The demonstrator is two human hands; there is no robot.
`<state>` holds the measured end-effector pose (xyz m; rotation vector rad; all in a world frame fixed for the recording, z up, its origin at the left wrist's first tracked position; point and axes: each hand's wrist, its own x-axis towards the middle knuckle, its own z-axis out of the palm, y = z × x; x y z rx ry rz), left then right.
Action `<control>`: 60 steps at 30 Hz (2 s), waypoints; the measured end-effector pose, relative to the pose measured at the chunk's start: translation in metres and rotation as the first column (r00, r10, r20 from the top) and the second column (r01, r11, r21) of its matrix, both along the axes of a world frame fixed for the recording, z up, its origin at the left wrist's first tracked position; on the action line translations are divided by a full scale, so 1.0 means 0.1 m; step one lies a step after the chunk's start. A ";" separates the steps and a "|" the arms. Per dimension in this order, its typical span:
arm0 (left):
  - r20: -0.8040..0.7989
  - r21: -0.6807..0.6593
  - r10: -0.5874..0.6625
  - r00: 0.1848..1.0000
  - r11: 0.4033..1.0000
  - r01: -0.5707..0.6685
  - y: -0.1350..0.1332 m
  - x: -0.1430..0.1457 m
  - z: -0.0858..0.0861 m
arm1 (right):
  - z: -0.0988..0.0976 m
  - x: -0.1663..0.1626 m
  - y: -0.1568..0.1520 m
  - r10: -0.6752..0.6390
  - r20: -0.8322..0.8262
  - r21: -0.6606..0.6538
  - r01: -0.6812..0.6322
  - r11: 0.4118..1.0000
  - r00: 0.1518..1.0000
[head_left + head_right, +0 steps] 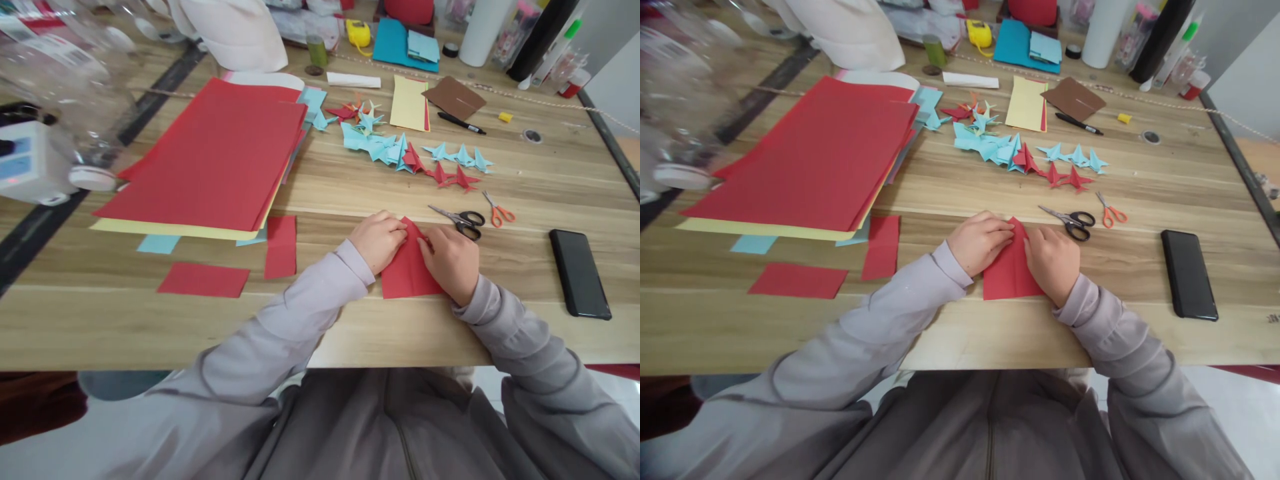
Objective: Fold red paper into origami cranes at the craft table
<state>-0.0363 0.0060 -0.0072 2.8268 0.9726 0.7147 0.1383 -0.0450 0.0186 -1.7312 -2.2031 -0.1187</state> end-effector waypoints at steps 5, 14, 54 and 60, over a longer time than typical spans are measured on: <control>0.042 0.006 0.064 0.997 0.998 -0.065 0.01 0.02 -0.04 | 0.01 -0.02 -0.03 0.093 0.212 0.097 -0.116 0.989 0.973; -0.027 -0.010 0.070 0.997 0.998 -0.070 0.01 0.03 0.00 | 0.01 -0.02 -0.04 0.157 0.263 0.130 -0.196 0.972 0.952; -0.064 -0.143 0.210 0.976 0.966 -0.217 -0.09 0.08 0.03 | -0.10 -0.03 -0.16 0.358 0.163 -0.010 -0.361 0.933 0.920; -0.127 -0.039 0.111 0.986 0.992 -0.117 -0.06 0.05 -0.01 | -0.09 -0.06 -0.18 0.342 0.146 0.003 -0.346 0.938 0.928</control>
